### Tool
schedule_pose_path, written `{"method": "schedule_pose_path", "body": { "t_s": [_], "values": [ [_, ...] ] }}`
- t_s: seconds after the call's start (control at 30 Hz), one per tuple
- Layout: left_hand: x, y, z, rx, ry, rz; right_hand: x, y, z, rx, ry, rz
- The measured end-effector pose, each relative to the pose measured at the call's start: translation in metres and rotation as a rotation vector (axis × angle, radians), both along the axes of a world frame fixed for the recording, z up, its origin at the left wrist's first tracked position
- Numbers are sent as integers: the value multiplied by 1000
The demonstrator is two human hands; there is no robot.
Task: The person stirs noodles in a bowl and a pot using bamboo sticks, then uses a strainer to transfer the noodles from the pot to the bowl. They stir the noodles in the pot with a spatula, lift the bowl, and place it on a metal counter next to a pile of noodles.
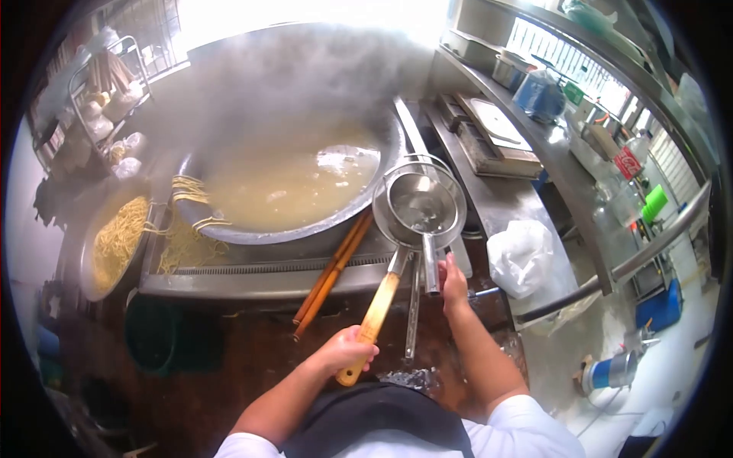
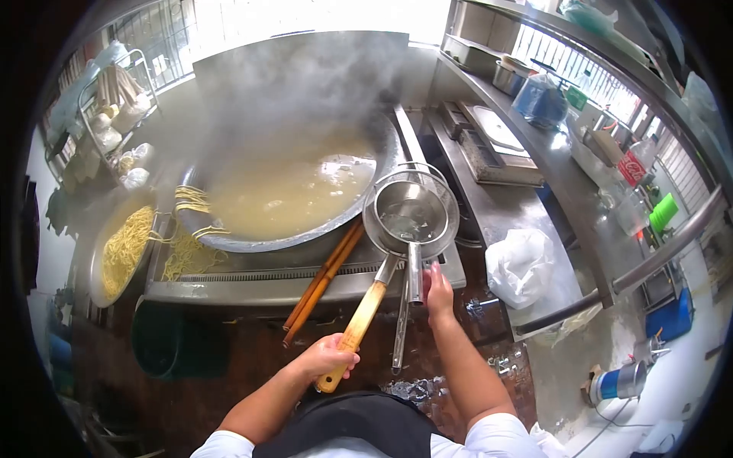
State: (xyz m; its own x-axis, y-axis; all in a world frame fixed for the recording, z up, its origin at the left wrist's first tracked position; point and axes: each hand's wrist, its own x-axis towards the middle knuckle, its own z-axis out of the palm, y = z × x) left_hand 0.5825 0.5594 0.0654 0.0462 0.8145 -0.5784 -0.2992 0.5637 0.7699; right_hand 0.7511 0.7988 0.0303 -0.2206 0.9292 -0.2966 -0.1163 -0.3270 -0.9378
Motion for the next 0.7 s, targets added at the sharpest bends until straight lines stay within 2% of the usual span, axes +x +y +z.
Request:
{"method": "schedule_pose_path", "body": {
  "t_s": [0.07, 0.1, 0.13, 0.17, 0.2, 0.3, 0.37, 0.47, 0.53, 0.6, 0.7],
  "values": [
    [-3, 1, 4, -3, 39, -5, 17, -38, -9, 105, -228, -117],
    [-4, 0, 1, 6, 27, -5, 21, -53, -15, 197, -325, -63],
    [-5, 1, -2, 5, 24, -9, 27, -54, -58, 282, -414, 6],
    [-5, 0, -4, 18, 6, -11, 17, -75, -49, 198, -367, 29],
    [-6, 0, -4, 36, -5, -15, 12, -86, -57, 278, -517, 11],
    [-9, -3, -5, 49, -25, 3, 11, -109, -80, 330, -647, 76],
    [-11, -8, 2, 42, -18, -8, 27, -103, -88, -714, 64, 439],
    [-14, -16, 9, 48, -37, 2, 45, -83, -52, -599, 63, 390],
    [-13, -27, 12, 42, -61, -3, 53, -78, -4, -450, -106, 332],
    [-17, -29, 18, 36, -69, -1, 63, -69, 3, -202, -332, 242],
    [-22, -29, 15, 49, -55, 4, 83, -47, 1, 9, -392, 34]
  ]
}}
